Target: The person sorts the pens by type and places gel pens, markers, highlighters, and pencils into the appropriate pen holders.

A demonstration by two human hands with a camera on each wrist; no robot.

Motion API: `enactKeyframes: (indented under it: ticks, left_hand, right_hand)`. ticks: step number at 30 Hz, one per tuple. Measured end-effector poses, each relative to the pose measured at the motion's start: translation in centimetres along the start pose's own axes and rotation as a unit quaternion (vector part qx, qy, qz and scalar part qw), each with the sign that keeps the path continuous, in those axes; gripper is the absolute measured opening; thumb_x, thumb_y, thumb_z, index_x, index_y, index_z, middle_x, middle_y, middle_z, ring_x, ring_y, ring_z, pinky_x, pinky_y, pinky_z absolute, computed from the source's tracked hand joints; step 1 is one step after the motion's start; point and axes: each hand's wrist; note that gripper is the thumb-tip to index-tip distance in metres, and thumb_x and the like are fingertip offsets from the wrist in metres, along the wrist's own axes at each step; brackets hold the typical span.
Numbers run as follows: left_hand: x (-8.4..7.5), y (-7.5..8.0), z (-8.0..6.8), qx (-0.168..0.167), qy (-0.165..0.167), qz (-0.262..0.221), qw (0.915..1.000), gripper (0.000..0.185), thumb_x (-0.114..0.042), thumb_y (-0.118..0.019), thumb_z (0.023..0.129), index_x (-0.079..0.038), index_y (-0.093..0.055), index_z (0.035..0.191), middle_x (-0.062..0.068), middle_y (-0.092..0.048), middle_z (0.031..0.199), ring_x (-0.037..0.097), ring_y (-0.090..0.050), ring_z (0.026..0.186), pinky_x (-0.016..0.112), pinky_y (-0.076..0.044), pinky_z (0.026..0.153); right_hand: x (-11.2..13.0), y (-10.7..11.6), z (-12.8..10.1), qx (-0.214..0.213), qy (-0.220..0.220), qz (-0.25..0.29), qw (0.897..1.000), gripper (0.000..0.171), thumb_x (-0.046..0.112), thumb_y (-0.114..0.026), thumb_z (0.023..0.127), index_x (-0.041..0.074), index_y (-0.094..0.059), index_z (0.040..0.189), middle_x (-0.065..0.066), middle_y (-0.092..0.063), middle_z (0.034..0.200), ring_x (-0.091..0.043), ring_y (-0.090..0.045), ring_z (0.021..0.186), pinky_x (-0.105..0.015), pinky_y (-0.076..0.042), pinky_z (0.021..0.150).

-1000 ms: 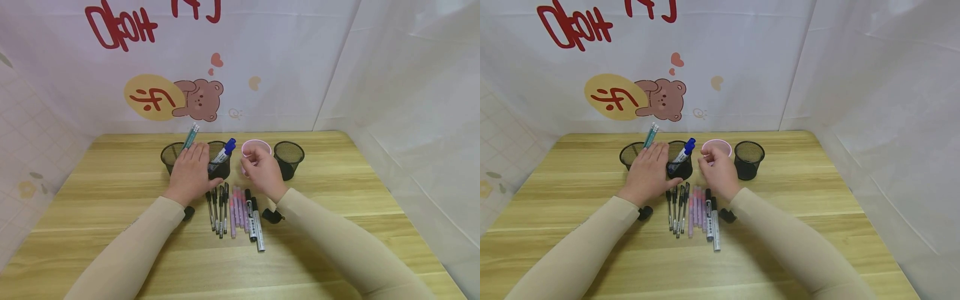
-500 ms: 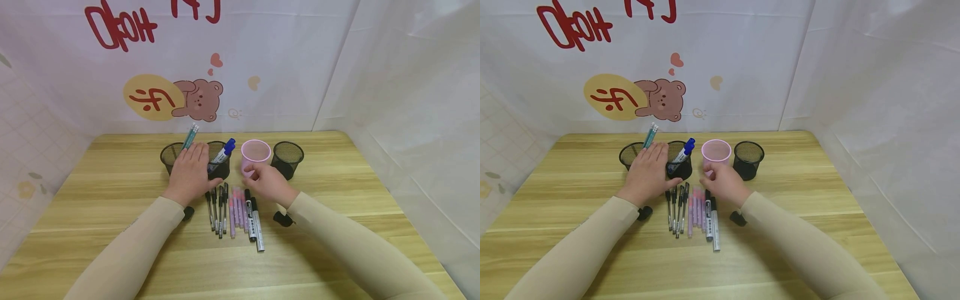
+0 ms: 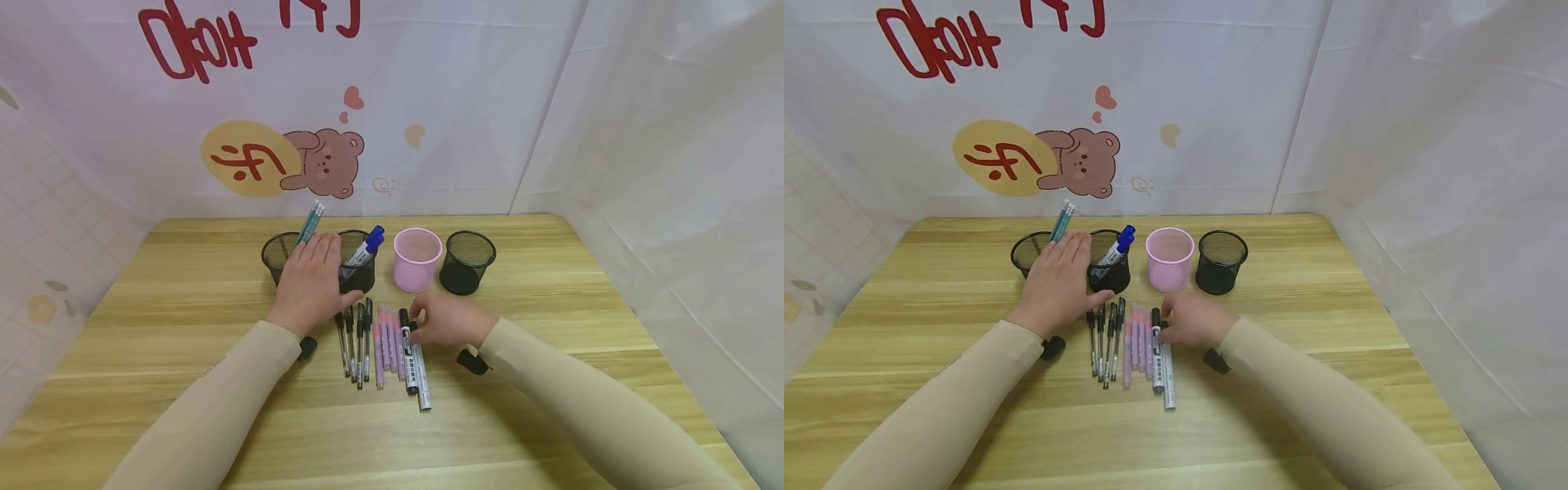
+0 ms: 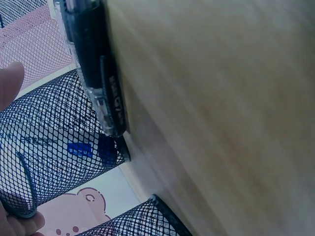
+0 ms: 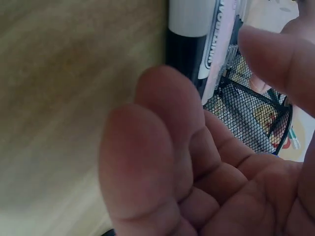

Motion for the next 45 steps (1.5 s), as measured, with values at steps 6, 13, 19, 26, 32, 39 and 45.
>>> enactKeyframes:
  ticks: [6,13,19,26,32,39,45]
  left_hand:
    - [-0.01,0.23,0.08,-0.001,0.000,0.003,1.0000,0.119,-0.076,-0.068,0.086,0.003,-0.025,0.164,0.021,-0.032,0.170,0.039,-0.028,0.160,0.056,-0.023,0.131]
    - [-0.08,0.41,0.16,0.005,0.001,-0.002,1.0000,0.119,-0.076,-0.068,0.087,0.002,-0.024,0.165,0.021,-0.030,0.171,0.039,-0.026,0.160,0.056,-0.022,0.132]
    - [-0.06,0.51,0.20,0.005,0.001,-0.004,1.0000,0.119,-0.076,-0.068,0.087,0.002,-0.023,0.165,0.021,-0.030,0.171,0.039,-0.026,0.161,0.056,-0.021,0.132]
    - [0.01,0.51,0.23,0.004,0.001,-0.004,1.0000,0.120,-0.076,-0.068,0.087,0.002,-0.023,0.165,0.021,-0.029,0.171,0.039,-0.025,0.161,0.056,-0.021,0.132]
    - [-0.03,0.47,0.21,0.003,0.000,-0.002,1.0000,0.119,-0.076,-0.068,0.086,0.002,-0.024,0.165,0.021,-0.029,0.172,0.039,-0.026,0.160,0.056,-0.021,0.132]
    - [-0.09,0.46,-0.03,0.000,0.003,0.000,1.0000,0.119,-0.076,-0.069,0.086,0.002,-0.026,0.164,0.021,-0.031,0.171,0.039,-0.028,0.160,0.057,-0.022,0.131]
    - [-0.14,0.36,-0.19,0.008,0.004,-0.005,0.9999,0.120,-0.076,-0.068,0.086,0.002,-0.024,0.165,0.021,-0.029,0.171,0.039,-0.026,0.161,0.057,-0.021,0.132]
  right_hand:
    - [-0.10,-0.47,0.07,0.009,-0.004,-0.009,1.000,0.038,0.026,-0.085,0.086,0.010,-0.069,0.116,0.001,-0.066,0.080,-0.013,-0.060,0.072,-0.029,-0.049,0.066]
    - [-0.23,-0.71,0.28,0.005,-0.008,-0.011,1.000,0.037,0.024,-0.086,0.085,0.011,-0.070,0.115,0.001,-0.066,0.080,-0.014,-0.060,0.073,-0.030,-0.049,0.067]
    - [-0.26,-0.54,0.15,0.018,-0.029,0.035,0.999,0.038,0.017,-0.084,0.084,0.007,-0.068,0.117,-0.001,-0.068,0.076,-0.014,-0.065,0.063,-0.028,-0.052,0.062]
    - [-0.01,-0.48,0.24,0.029,-0.048,0.068,0.996,0.038,0.012,-0.082,0.083,0.006,-0.066,0.117,-0.003,-0.069,0.075,-0.016,-0.066,0.060,-0.025,-0.050,0.054]
    - [-0.32,-0.44,0.68,0.026,-0.062,0.064,0.996,0.045,0.012,-0.083,0.082,0.003,-0.065,0.122,-0.004,-0.068,0.084,-0.015,-0.066,0.061,-0.026,-0.053,0.054]
    - [-0.62,-0.39,0.93,0.024,-0.061,0.059,0.996,0.043,0.013,-0.084,0.084,0.002,-0.065,0.120,-0.005,-0.068,0.088,-0.016,-0.067,0.064,-0.027,-0.055,0.057]
    - [-0.40,-0.66,0.80,0.021,-0.059,0.041,0.997,0.041,0.014,-0.085,0.084,0.003,-0.065,0.118,-0.004,-0.068,0.086,-0.015,-0.067,0.064,-0.027,-0.055,0.059]
Point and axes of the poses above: each hand's wrist, its own z-axis towards the middle knuckle, its own y-axis out of the back of the hand, x = y × z
